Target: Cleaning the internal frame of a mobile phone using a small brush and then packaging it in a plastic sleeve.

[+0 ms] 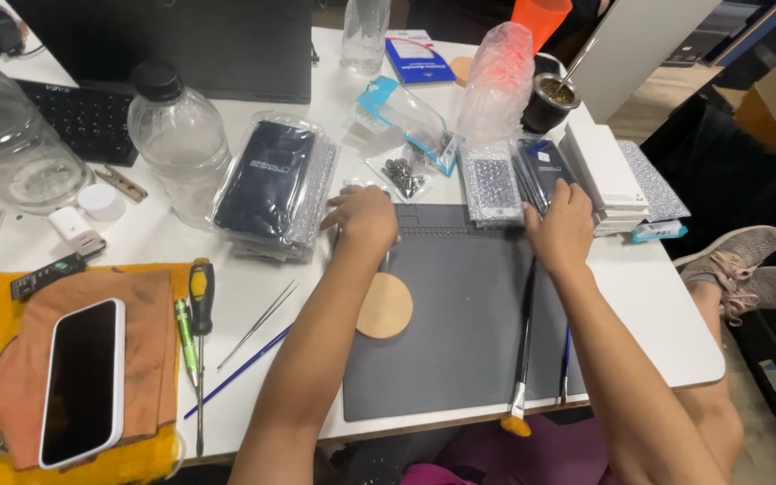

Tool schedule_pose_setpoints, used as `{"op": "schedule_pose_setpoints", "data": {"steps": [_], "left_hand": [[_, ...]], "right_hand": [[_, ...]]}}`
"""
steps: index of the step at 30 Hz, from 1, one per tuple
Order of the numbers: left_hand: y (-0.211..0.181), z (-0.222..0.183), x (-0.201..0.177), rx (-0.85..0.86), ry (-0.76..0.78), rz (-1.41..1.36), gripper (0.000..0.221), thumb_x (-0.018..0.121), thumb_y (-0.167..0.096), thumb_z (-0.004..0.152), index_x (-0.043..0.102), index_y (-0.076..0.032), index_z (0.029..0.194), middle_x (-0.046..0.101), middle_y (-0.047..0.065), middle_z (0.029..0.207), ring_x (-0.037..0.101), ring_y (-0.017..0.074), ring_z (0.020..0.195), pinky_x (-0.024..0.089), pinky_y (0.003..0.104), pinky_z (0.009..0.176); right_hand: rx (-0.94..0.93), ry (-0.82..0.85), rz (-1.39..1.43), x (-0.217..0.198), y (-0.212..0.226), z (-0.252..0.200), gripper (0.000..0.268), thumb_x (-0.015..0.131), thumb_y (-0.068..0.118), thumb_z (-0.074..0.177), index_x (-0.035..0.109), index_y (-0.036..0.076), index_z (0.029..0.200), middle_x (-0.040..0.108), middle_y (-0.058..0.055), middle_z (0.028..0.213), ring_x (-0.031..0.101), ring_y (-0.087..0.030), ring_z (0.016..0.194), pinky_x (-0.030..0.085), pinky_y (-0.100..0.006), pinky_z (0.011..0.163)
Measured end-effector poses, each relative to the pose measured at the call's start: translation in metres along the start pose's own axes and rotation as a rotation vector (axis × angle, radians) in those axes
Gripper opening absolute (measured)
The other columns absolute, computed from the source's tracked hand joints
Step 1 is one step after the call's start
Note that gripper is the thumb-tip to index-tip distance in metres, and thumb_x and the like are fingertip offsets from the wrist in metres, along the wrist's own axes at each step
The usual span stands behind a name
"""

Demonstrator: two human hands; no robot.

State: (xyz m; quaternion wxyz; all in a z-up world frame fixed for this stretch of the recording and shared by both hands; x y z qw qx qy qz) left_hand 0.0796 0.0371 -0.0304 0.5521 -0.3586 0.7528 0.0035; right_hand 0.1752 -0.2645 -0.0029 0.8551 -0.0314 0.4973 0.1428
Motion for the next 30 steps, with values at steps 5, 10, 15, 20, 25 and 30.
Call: {"op": "schedule_pose_setpoints", "data": {"steps": [5, 10, 15, 20, 25, 30], "left_hand": [[0.004, 0.051, 0.034, 0.102, -0.056, 0.03, 0.079, 0.09, 0.008, 0.069, 0.056, 0.011, 0.141, 0.043, 0.045, 0.135, 0.043, 0.0714, 0.125, 0.046, 0.09, 0.07], [0.003, 0.049, 0.027, 0.17, -0.109, 0.034, 0.077, 0.094, 0.001, 0.066, 0.058, 0.012, 0.134, 0.047, 0.044, 0.128, 0.049, 0.0686, 0.122, 0.053, 0.086, 0.07], [0.004, 0.067, 0.028, 0.221, -0.178, -0.035, 0.073, 0.089, 0.008, 0.067, 0.059, 0.012, 0.134, 0.044, 0.046, 0.139, 0.053, 0.0635, 0.124, 0.058, 0.079, 0.076], [0.002, 0.062, 0.023, 0.28, -0.212, -0.008, 0.07, 0.09, 0.007, 0.07, 0.059, 0.012, 0.133, 0.05, 0.042, 0.132, 0.055, 0.0623, 0.121, 0.057, 0.079, 0.078], [-0.019, 0.022, 0.014, 0.333, -0.257, 0.173, 0.056, 0.082, 0.008, 0.076, 0.065, 0.008, 0.129, 0.058, 0.034, 0.125, 0.059, 0.0544, 0.12, 0.055, 0.08, 0.081], [-0.058, -0.095, 0.032, 0.545, 0.018, 0.39, 0.061, 0.089, -0.025, 0.084, 0.068, 0.005, 0.133, 0.07, 0.029, 0.125, 0.064, 0.0461, 0.125, 0.054, 0.069, 0.097]], "right_hand": [[0.051, 0.092, -0.127, 0.046, -0.038, 0.002, 0.064, 0.073, 0.04, 0.102, 0.058, -0.006, 0.145, 0.065, -0.028, 0.135, 0.061, -0.04, 0.131, 0.049, -0.051, 0.107], [-0.042, -0.096, -0.348, 0.048, -0.04, 0.0, 0.037, 0.085, 0.042, 0.087, 0.072, 0.01, 0.102, 0.075, -0.008, 0.094, 0.074, -0.028, 0.095, 0.058, -0.04, 0.083], [0.028, -0.049, -0.218, 0.038, -0.045, -0.006, 0.03, 0.074, 0.033, 0.097, 0.07, 0.007, 0.112, 0.073, -0.01, 0.093, 0.076, -0.03, 0.092, 0.062, -0.042, 0.078], [0.062, -0.106, -0.143, 0.002, -0.045, -0.018, 0.015, 0.066, 0.017, 0.102, 0.066, 0.007, 0.113, 0.073, -0.01, 0.087, 0.078, -0.03, 0.084, 0.063, -0.042, 0.072], [0.071, -0.2, -0.089, -0.024, -0.053, -0.03, 0.012, 0.066, 0.014, 0.1, 0.064, 0.007, 0.11, 0.072, -0.012, 0.08, 0.078, -0.033, 0.076, 0.062, -0.045, 0.064], [0.099, -0.274, -0.072, -0.032, -0.062, -0.039, 0.015, 0.07, 0.017, 0.096, 0.064, 0.011, 0.109, 0.074, -0.009, 0.079, 0.078, -0.03, 0.075, 0.063, -0.042, 0.066]]}}
Point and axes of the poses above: each hand's wrist, its own z-axis towards the middle knuckle, its own x-axis out of the palm, y = z × x, the point moved 10 cm from there along z, towards the middle knuckle
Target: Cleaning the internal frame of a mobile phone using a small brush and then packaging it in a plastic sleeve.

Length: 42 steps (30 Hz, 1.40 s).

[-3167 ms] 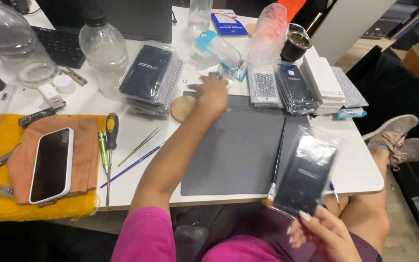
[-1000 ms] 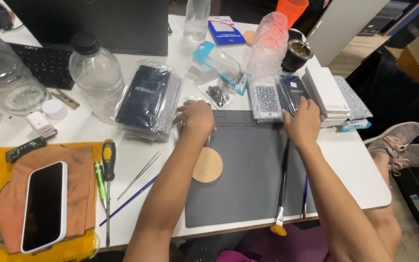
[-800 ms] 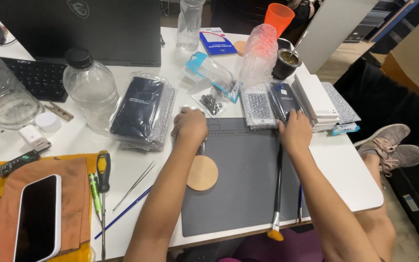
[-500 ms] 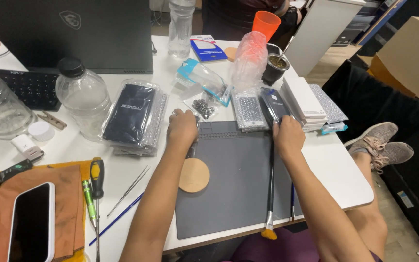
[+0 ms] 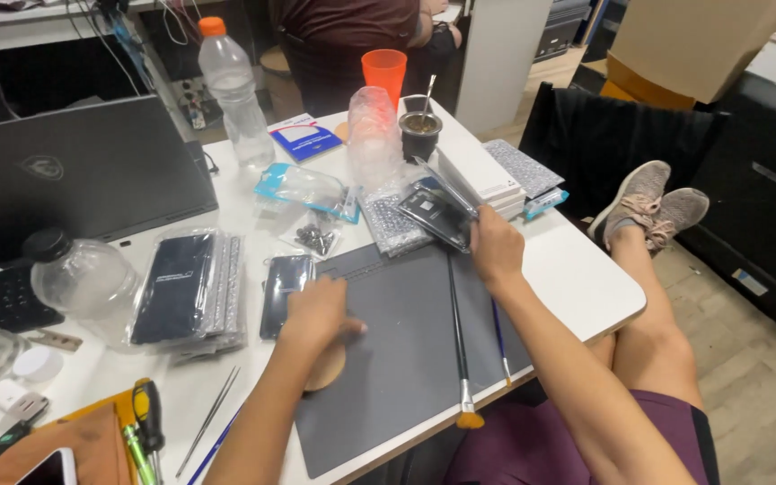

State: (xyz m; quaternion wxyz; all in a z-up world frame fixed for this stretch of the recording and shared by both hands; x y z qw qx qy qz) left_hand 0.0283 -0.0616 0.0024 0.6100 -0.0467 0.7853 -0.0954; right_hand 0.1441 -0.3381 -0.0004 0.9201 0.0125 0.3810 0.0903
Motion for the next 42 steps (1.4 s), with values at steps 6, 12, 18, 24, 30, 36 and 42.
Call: {"op": "schedule_pose_setpoints", "data": {"steps": [6, 12, 18, 24, 30, 36, 42], "left_hand": [[0.005, -0.043, 0.057, 0.034, 0.12, 0.139, 0.066, 0.086, -0.034, 0.088, 0.062, -0.001, 0.14, 0.068, 0.026, 0.13, 0.062, 0.046, 0.128, 0.054, 0.071, 0.094], [0.039, -0.049, 0.117, -0.051, 0.284, 0.29, 0.06, 0.075, -0.019, 0.09, 0.047, -0.018, 0.143, 0.048, 0.007, 0.14, 0.051, 0.0323, 0.129, 0.057, 0.049, 0.091], [0.08, -0.075, 0.126, -0.072, 0.264, 0.368, 0.041, 0.064, -0.005, 0.086, 0.056, -0.02, 0.124, 0.055, 0.005, 0.123, 0.058, 0.028, 0.114, 0.056, 0.042, 0.093], [0.089, -0.096, 0.115, -0.182, 0.239, 0.474, 0.046, 0.066, -0.02, 0.09, 0.052, -0.025, 0.134, 0.056, -0.001, 0.133, 0.048, 0.0244, 0.134, 0.043, 0.058, 0.108], [-0.115, -0.112, 0.043, 0.611, 0.059, -0.889, 0.115, 0.085, -0.051, 0.073, 0.024, -0.013, 0.164, 0.051, 0.013, 0.161, 0.054, 0.0244, 0.145, 0.038, 0.043, 0.118], [-0.189, -0.123, 0.108, 0.829, 0.805, -1.642, 0.07, 0.076, -0.032, 0.091, 0.05, -0.006, 0.15, 0.068, 0.014, 0.135, 0.07, 0.0235, 0.116, 0.058, 0.038, 0.104], [-0.189, -0.144, 0.115, 0.879, 0.655, -1.505, 0.062, 0.088, -0.022, 0.08, 0.053, -0.009, 0.131, 0.061, -0.001, 0.108, 0.061, 0.0136, 0.113, 0.048, 0.029, 0.112]], "right_hand": [[0.177, -0.056, 0.404, -0.048, -0.024, -0.02, 0.009, 0.067, 0.014, 0.102, 0.064, 0.007, 0.108, 0.079, -0.019, 0.089, 0.078, -0.037, 0.089, 0.062, -0.049, 0.077], [0.776, 0.224, 1.346, -0.033, -0.041, -0.057, 0.023, 0.066, 0.021, 0.1, 0.058, 0.001, 0.11, 0.07, -0.02, 0.105, 0.076, -0.03, 0.097, 0.072, -0.044, 0.067], [0.849, 0.463, 1.767, -0.076, -0.022, -0.115, 0.02, 0.067, 0.014, 0.095, 0.049, 0.007, 0.098, 0.071, -0.034, 0.127, 0.072, -0.042, 0.11, 0.065, -0.065, 0.086], [0.887, 0.457, 1.862, -0.108, -0.041, -0.183, 0.022, 0.065, 0.001, 0.094, 0.056, 0.0, 0.114, 0.072, -0.027, 0.118, 0.072, -0.035, 0.101, 0.064, -0.069, 0.09], [0.899, 0.553, 2.047, -0.129, -0.008, -0.252, 0.055, 0.068, 0.004, 0.093, 0.05, 0.0, 0.145, 0.068, -0.031, 0.133, 0.074, -0.046, 0.107, 0.069, -0.056, 0.08], [1.085, 0.807, 2.046, -0.128, 0.04, -0.331, 0.054, 0.071, 0.005, 0.091, 0.054, -0.004, 0.141, 0.073, -0.032, 0.12, 0.076, -0.042, 0.103, 0.068, -0.054, 0.083], [0.647, 0.571, 1.028, -0.186, -0.013, -0.287, 0.038, 0.07, 0.015, 0.092, 0.071, 0.009, 0.13, 0.085, -0.011, 0.127, 0.083, -0.02, 0.118, 0.064, -0.032, 0.105]]}}
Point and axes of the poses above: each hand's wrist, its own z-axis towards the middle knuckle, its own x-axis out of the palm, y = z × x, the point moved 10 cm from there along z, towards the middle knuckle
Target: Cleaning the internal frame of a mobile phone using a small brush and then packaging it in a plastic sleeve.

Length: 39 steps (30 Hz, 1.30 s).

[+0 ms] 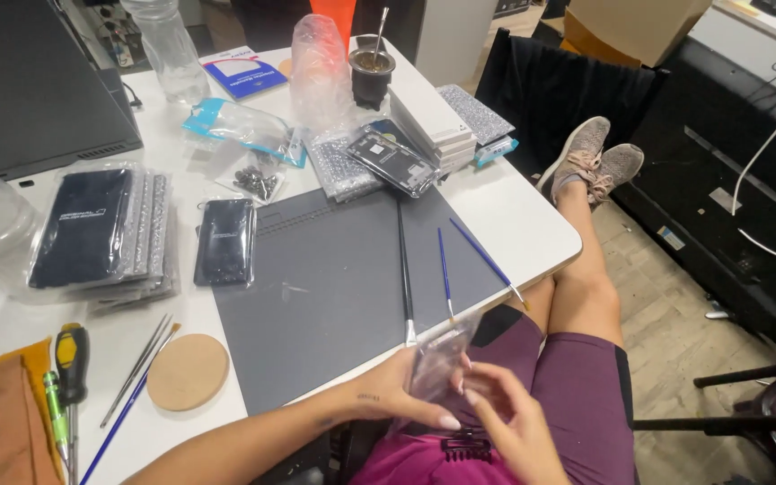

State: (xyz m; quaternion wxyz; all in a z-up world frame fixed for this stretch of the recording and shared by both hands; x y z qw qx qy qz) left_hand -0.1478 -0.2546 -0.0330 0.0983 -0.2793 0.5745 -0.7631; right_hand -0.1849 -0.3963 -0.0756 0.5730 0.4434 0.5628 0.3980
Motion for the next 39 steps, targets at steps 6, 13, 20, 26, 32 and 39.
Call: {"op": "schedule_pose_setpoints", "data": {"steps": [6, 13, 20, 26, 32, 39], "left_hand": [[-0.01, -0.011, 0.014, 0.187, -0.119, 0.748, 0.08, 0.078, -0.065, 0.068, 0.059, -0.011, 0.124, 0.065, 0.006, 0.114, 0.063, 0.0228, 0.102, 0.048, 0.034, 0.095], [-0.059, -0.02, 0.042, 0.412, -0.193, 1.067, 0.059, 0.071, -0.049, 0.078, 0.056, -0.006, 0.116, 0.06, 0.006, 0.098, 0.057, 0.0279, 0.083, 0.041, 0.041, 0.081], [-0.086, -0.032, 0.054, 0.598, -0.307, 1.577, 0.057, 0.069, -0.033, 0.078, 0.06, -0.001, 0.124, 0.058, 0.016, 0.105, 0.06, 0.0352, 0.092, 0.046, 0.05, 0.088], [-0.084, -0.032, 0.053, 0.592, -0.317, 1.715, 0.061, 0.062, -0.051, 0.095, 0.061, -0.001, 0.129, 0.061, 0.019, 0.112, 0.06, 0.0367, 0.099, 0.046, 0.052, 0.099], [-0.076, -0.034, 0.057, 0.571, -0.295, 1.826, 0.052, 0.051, -0.034, 0.095, 0.061, -0.001, 0.134, 0.061, 0.021, 0.118, 0.059, 0.0377, 0.106, 0.044, 0.054, 0.106], [-0.049, -0.016, 0.009, 0.197, -0.282, 2.015, 0.096, 0.082, -0.022, 0.052, 0.051, -0.007, 0.142, 0.056, 0.013, 0.107, 0.053, 0.032, 0.094, 0.042, 0.045, 0.098]], "right_hand": [[-0.643, -0.359, -0.306, -0.036, 0.137, -0.074, 0.021, 0.063, 0.018, 0.095, 0.073, 0.006, 0.109, 0.072, -0.023, 0.13, 0.072, -0.03, 0.122, 0.056, -0.037, 0.108], [-0.627, -0.374, -0.444, -0.033, 0.147, -0.103, 0.026, 0.056, 0.027, 0.098, 0.078, 0.014, 0.1, 0.064, -0.025, 0.139, 0.067, -0.033, 0.131, 0.053, -0.041, 0.118], [-0.449, -0.168, -0.255, -0.034, 0.123, -0.079, 0.018, 0.064, 0.012, 0.093, 0.081, 0.007, 0.097, 0.059, -0.023, 0.151, 0.059, -0.034, 0.141, 0.042, -0.043, 0.12], [-0.187, -0.015, 0.013, -0.034, 0.049, -0.061, 0.02, 0.072, 0.013, 0.091, 0.087, -0.001, 0.094, 0.073, -0.021, 0.141, 0.067, -0.028, 0.134, 0.046, -0.041, 0.114], [-0.137, -0.027, 0.103, -0.032, 0.017, -0.051, 0.024, 0.077, 0.011, 0.088, 0.087, -0.002, 0.105, 0.082, -0.017, 0.123, 0.071, -0.025, 0.121, 0.052, -0.039, 0.108], [0.048, -0.253, 0.493, -0.083, -0.054, -0.037, 0.011, 0.069, -0.006, 0.094, 0.074, -0.015, 0.095, 0.061, -0.011, 0.082, 0.035, -0.011, 0.058, 0.03, -0.027, 0.056]]}}
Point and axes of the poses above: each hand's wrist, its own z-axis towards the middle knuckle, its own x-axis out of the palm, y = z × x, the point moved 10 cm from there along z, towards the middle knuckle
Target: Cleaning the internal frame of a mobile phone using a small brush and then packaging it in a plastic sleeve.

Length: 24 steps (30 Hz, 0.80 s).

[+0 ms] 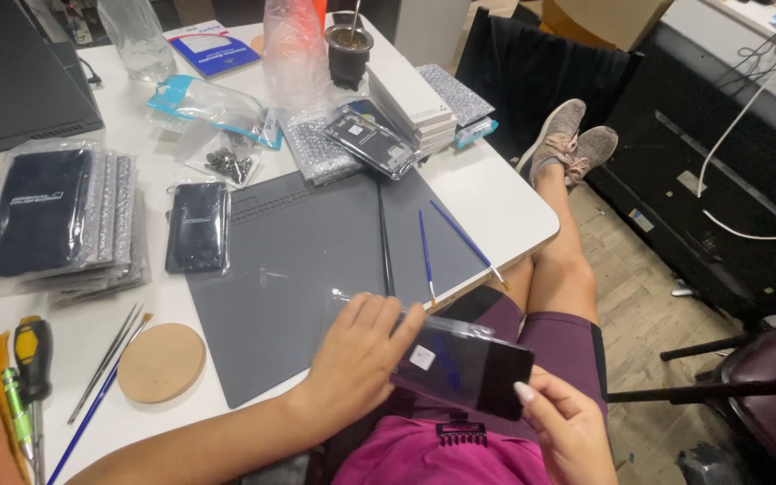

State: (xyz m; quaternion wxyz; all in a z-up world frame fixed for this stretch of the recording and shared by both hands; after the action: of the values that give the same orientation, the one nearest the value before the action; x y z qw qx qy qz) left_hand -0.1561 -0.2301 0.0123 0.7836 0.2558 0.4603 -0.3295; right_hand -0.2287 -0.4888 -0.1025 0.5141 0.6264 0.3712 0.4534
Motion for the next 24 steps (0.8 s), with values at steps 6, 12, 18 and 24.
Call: {"op": "schedule_pose_setpoints", "data": {"steps": [6, 12, 18, 24], "left_hand": [[0.099, -0.009, 0.05, -0.462, 0.287, 0.416, 0.113, 0.08, -0.075, 0.064, 0.045, -0.016, 0.154, 0.066, 0.006, 0.112, 0.065, 0.0233, 0.098, 0.053, 0.04, 0.079], [0.165, -0.036, 0.098, -0.628, 0.435, 0.428, 0.167, 0.057, -0.124, 0.04, 0.038, -0.01, 0.16, 0.049, 0.019, 0.158, 0.049, 0.0352, 0.142, 0.042, 0.063, 0.11], [0.038, 0.02, 0.014, -0.103, 0.317, -0.902, 0.104, 0.06, -0.077, 0.081, 0.045, -0.006, 0.155, 0.052, 0.019, 0.158, 0.053, 0.0364, 0.141, 0.04, 0.053, 0.112], [-0.062, -0.059, 0.109, -0.283, 1.014, -1.886, 0.064, 0.064, -0.077, 0.083, 0.06, -0.014, 0.092, 0.062, -0.007, 0.084, 0.056, 0.001, 0.073, 0.041, 0.016, 0.06]], "right_hand": [[-0.113, -0.277, 0.203, -0.058, 0.043, 0.007, 0.022, 0.061, 0.017, 0.108, 0.059, 0.006, 0.089, 0.069, -0.01, 0.084, 0.072, -0.025, 0.076, 0.069, -0.059, 0.073], [-0.114, -0.255, 0.194, -0.055, 0.047, 0.008, 0.018, 0.058, 0.018, 0.109, 0.062, 0.002, 0.101, 0.072, -0.015, 0.093, 0.076, -0.034, 0.081, 0.068, -0.059, 0.074], [-0.086, 0.114, -0.321, 0.016, 0.054, -0.008, 0.012, 0.066, 0.012, 0.102, 0.068, 0.001, 0.097, 0.059, -0.002, 0.084, 0.053, -0.009, 0.075, 0.042, -0.027, 0.068], [0.007, 0.477, -0.389, 0.12, 0.076, -0.025, 0.026, 0.057, 0.021, 0.104, 0.073, 0.001, 0.099, 0.072, -0.008, 0.074, 0.072, -0.017, 0.066, 0.064, -0.031, 0.064]]}}
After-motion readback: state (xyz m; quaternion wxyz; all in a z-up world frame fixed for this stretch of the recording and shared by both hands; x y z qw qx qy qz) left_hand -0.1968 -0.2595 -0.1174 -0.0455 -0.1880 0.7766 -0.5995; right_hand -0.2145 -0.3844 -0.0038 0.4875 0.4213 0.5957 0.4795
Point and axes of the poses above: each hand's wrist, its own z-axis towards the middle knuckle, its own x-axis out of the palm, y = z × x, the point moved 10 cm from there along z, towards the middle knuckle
